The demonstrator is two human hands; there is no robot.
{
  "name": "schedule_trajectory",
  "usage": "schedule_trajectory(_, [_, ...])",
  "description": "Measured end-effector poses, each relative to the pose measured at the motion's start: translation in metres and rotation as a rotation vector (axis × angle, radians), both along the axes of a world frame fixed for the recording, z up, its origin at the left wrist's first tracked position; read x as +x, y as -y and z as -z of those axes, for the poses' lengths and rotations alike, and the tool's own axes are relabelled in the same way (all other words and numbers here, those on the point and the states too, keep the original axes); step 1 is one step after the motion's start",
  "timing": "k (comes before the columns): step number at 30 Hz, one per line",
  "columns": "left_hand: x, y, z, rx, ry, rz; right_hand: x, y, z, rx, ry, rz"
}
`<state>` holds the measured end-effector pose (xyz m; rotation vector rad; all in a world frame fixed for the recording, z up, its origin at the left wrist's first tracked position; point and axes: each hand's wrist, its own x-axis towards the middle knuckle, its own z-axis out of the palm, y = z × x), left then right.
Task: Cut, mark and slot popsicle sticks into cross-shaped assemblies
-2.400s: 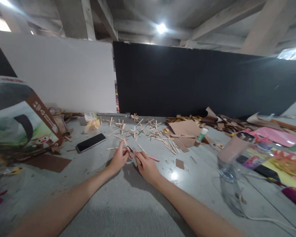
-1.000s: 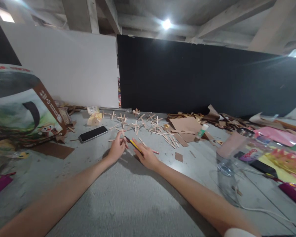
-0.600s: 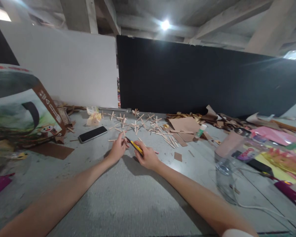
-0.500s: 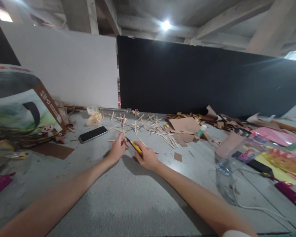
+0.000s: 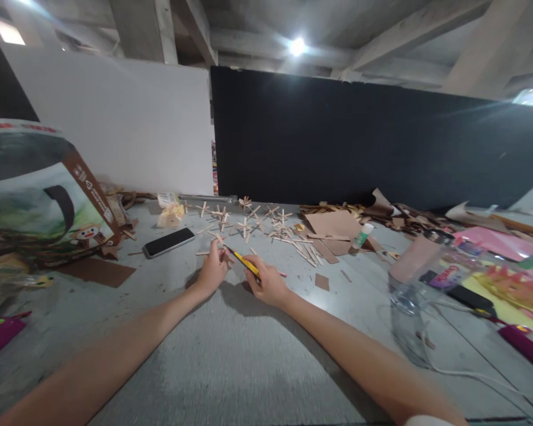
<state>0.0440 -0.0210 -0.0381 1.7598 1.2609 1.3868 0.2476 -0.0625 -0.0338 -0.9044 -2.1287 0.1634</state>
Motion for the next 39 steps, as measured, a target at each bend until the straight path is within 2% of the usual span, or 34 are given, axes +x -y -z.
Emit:
schedule_trajectory(7, [0.001, -0.0037, 0.0033, 0.027, 0.061, -0.004, -0.0003, -0.0041, 0.0025, 0.022, 0.044, -0.023])
schedule_trajectory(16, [0.0028, 0.0024, -0.0038, -0.005, 0.179, 0.09, -0.0011, -0.006, 0.0053, 0.063, 0.05, -0.039])
schedule_trajectory(20, [0.003, 0.0012, -0.0036, -0.006, 0.197, 0.08, -0.0003, -0.0067, 0.004, 0.055, 0.039, -0.03])
schedule_trajectory(39, [0.0012, -0.0007, -0.0029, -0.069, 0.169, 0.078, -0.0013, -0.0038, 0.0014, 0.01, 0.047, 0.001])
